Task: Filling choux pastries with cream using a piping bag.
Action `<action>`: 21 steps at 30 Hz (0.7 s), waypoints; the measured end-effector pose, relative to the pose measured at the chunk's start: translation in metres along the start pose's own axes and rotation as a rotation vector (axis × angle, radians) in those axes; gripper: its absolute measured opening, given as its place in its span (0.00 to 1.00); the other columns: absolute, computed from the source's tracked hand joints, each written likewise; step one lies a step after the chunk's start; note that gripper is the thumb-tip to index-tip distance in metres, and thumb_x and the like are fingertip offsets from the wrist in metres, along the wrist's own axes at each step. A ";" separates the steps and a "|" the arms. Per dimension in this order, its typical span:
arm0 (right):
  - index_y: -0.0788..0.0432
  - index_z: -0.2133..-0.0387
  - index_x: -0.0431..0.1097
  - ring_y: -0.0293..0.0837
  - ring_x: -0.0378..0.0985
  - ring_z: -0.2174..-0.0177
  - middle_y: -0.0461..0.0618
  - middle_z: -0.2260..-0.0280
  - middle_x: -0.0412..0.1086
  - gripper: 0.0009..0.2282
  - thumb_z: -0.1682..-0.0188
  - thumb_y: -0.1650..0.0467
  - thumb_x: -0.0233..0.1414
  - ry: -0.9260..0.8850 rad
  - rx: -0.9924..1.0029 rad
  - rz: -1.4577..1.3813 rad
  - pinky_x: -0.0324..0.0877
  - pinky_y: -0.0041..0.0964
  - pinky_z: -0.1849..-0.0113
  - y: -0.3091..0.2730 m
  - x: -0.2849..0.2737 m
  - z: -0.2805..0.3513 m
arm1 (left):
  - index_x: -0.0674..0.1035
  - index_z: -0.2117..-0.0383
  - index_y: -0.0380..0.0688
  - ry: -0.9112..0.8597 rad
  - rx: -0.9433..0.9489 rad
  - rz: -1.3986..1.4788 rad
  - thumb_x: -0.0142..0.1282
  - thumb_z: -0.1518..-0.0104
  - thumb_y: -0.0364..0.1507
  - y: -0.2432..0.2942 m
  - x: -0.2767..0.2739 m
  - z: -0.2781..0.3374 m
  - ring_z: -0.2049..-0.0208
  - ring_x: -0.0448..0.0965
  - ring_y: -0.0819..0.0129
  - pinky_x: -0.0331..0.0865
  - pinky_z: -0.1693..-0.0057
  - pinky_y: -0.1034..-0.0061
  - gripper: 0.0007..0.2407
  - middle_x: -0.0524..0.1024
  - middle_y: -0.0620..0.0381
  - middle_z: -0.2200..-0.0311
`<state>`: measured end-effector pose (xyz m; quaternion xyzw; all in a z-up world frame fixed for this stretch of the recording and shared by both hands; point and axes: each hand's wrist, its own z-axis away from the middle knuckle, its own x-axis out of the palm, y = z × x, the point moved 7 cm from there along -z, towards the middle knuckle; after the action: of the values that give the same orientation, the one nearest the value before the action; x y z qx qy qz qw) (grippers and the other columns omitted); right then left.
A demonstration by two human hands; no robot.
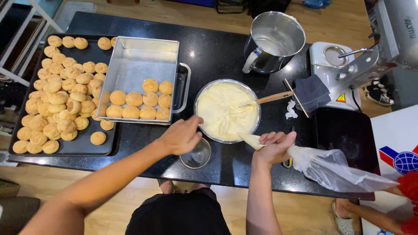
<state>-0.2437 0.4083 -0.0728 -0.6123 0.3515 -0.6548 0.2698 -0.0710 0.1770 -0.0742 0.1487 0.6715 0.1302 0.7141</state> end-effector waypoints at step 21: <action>0.52 0.88 0.47 0.39 0.53 0.88 0.45 0.89 0.50 0.26 0.40 0.60 0.45 -0.084 0.063 0.003 0.58 0.37 0.80 0.010 0.032 0.016 | 0.65 0.49 0.43 0.630 -0.489 1.520 0.41 0.37 0.35 -0.092 0.052 -0.020 0.61 0.76 0.59 0.69 0.56 0.63 0.14 0.74 0.46 0.55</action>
<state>-0.2319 0.3749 -0.0610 -0.6300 0.3200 -0.6388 0.3043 -0.0891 0.1130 -0.1590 0.3573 0.5095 0.7497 0.2251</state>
